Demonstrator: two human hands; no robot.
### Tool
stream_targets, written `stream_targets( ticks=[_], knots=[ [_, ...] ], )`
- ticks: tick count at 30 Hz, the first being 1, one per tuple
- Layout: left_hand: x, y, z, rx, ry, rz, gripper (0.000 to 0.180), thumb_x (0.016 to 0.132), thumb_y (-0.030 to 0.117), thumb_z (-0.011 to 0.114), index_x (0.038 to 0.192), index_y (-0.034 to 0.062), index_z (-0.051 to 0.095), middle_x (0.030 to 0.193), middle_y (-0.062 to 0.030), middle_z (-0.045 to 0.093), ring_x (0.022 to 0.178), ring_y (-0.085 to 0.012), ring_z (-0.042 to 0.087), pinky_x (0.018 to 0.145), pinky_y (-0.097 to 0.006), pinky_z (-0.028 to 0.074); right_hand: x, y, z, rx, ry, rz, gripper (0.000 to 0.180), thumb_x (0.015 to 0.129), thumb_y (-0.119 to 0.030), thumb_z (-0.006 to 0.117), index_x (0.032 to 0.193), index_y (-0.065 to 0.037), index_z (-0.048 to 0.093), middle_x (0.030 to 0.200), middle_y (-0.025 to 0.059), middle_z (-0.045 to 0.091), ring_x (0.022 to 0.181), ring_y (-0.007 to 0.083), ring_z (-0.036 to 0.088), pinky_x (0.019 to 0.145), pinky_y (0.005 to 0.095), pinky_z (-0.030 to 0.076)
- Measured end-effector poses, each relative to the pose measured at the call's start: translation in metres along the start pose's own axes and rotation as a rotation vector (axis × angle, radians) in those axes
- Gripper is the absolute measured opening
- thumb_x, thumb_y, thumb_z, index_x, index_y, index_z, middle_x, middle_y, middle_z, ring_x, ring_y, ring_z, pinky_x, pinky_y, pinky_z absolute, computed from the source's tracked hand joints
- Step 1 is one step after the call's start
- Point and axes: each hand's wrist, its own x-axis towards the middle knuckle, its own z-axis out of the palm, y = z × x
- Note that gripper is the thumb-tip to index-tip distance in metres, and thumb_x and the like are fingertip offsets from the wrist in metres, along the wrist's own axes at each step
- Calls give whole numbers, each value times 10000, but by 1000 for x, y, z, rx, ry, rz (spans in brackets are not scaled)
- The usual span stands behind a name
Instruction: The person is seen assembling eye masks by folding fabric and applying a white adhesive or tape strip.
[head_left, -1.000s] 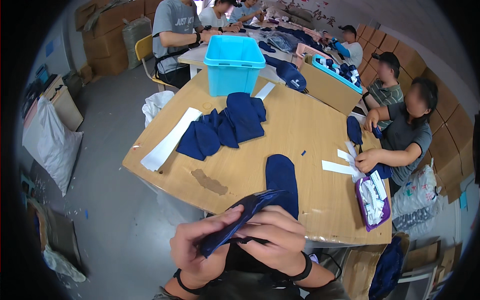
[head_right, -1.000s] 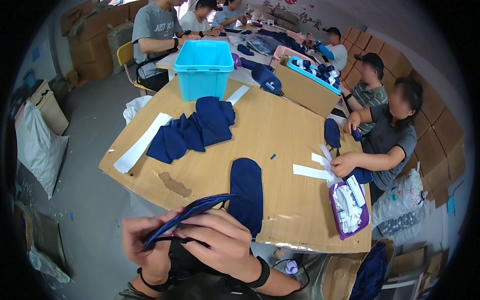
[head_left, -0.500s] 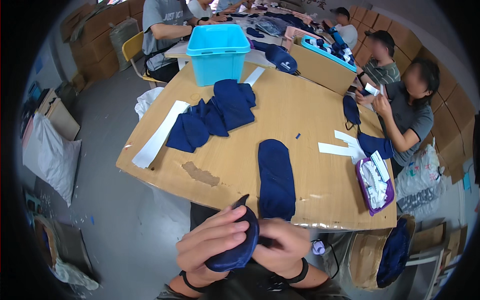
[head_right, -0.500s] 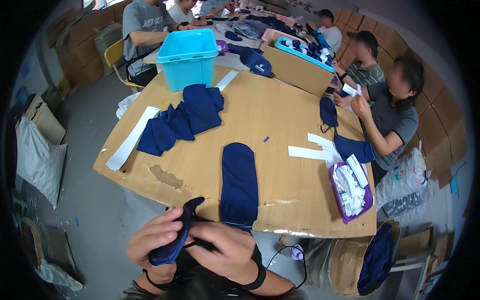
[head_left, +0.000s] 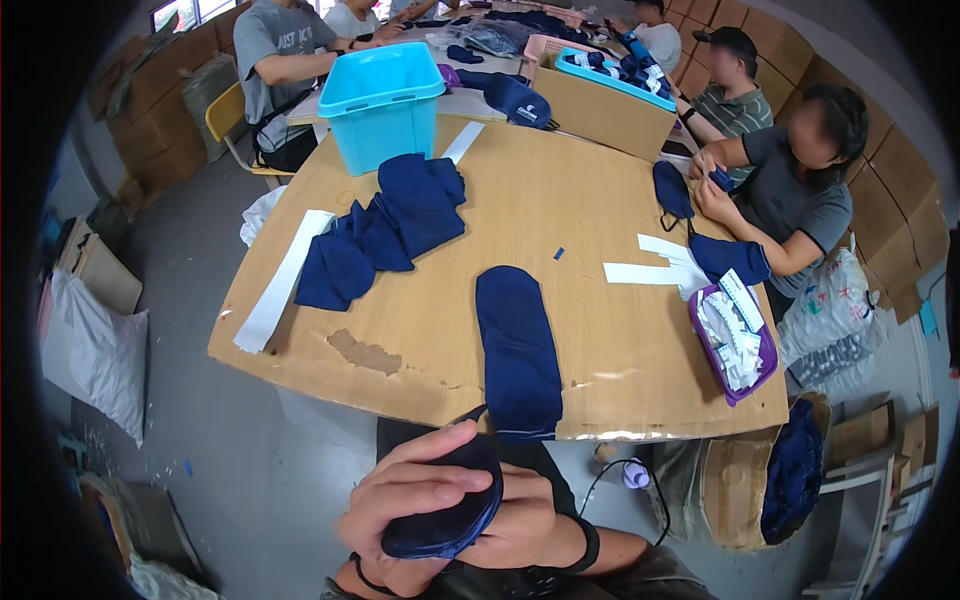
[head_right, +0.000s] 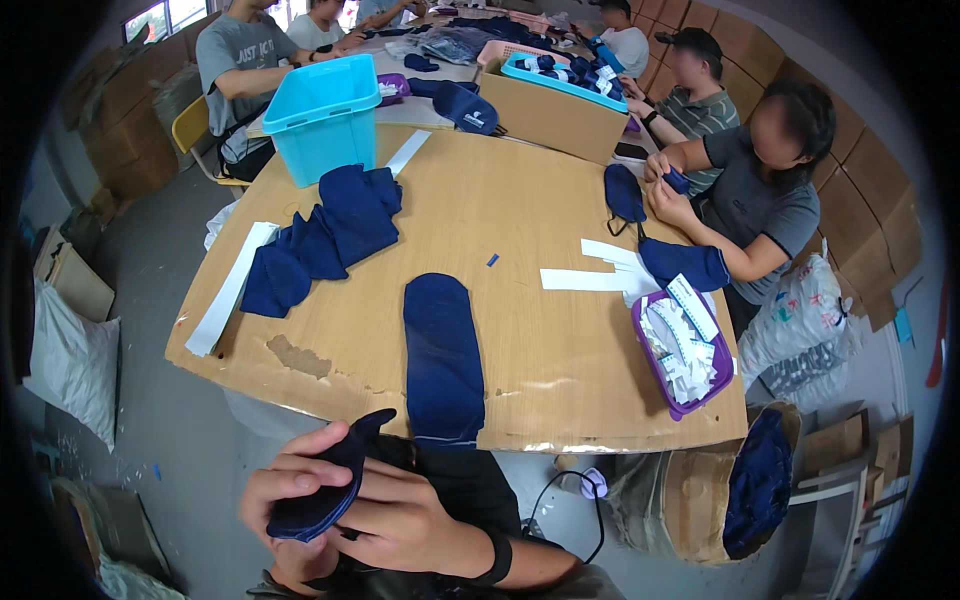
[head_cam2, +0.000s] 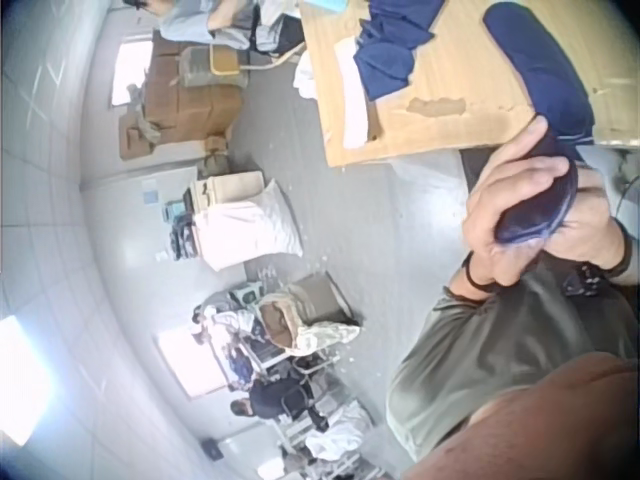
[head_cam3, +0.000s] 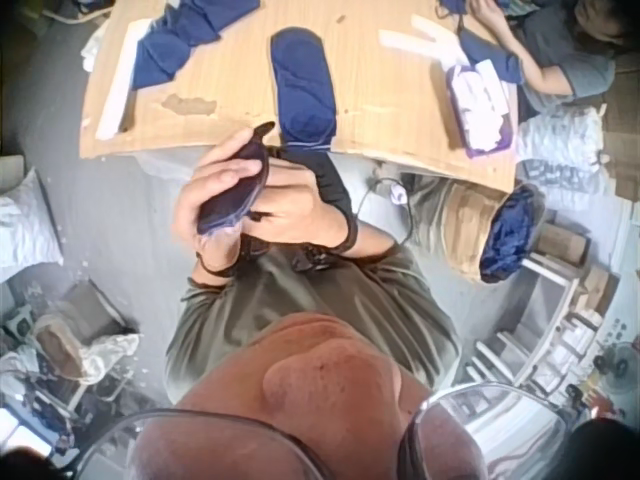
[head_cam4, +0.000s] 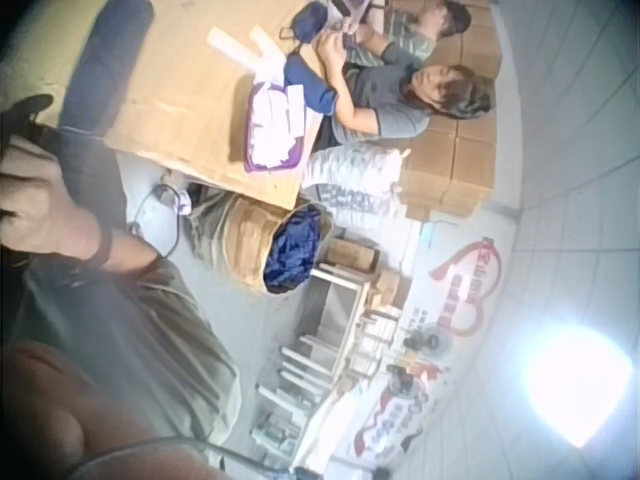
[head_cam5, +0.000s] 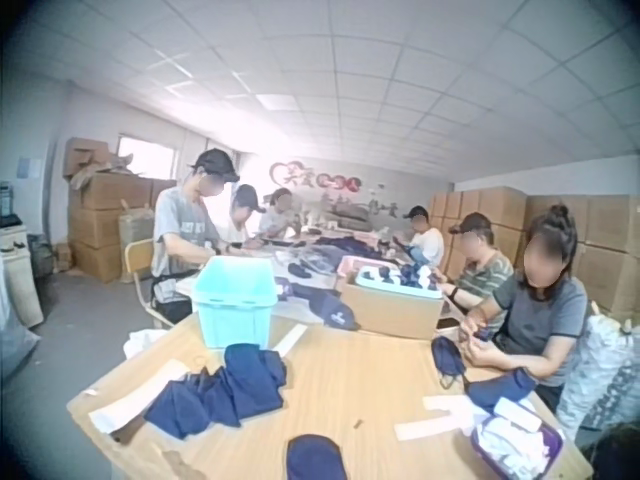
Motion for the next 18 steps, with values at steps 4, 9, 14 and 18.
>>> stream_targets(
  ticks=[4, 9, 14, 18],
  knots=[
    [5, -2, 9, -128, 74, -62, 365, 896, 370, 651, 1014, 30, 591, 962, -217, 696, 1141, -468, 591, 1022, -542, 421, -1, 5, -9, -19, -2, 20, 232, 697, -50, 816, 896, -8, 705, 959, 122, 671, 863, 313, 671, 747, 353, 557],
    [13, -20, 2, 187, -196, 116, 410, 969, 303, 411, 1039, -29, 641, 1046, -232, 703, 1156, -490, 589, 970, -545, 472, 1, 11, -41, 297, -192, 246, 245, 813, -107, 746, 1032, -20, 684, 1032, 146, 649, 921, 323, 655, 777, 363, 523],
    [10, -16, 0, 203, -162, 40, 408, 961, 263, 398, 1048, -45, 650, 1099, -245, 685, 1170, -486, 581, 999, -520, 464, 11, 4, -44, 241, -325, 209, 459, 834, -208, 748, 1185, 32, 576, 1119, 172, 616, 949, 322, 642, 795, 353, 510],
    [18, -17, 7, 66, -218, -4, 516, 1000, 421, 414, 1042, -38, 647, 1056, -256, 687, 1148, -472, 590, 993, -532, 457, -13, 3, -41, 157, -336, 284, 368, 844, -171, 738, 1139, 11, 612, 1096, 146, 646, 942, 293, 663, 790, 336, 517]
  ],
)
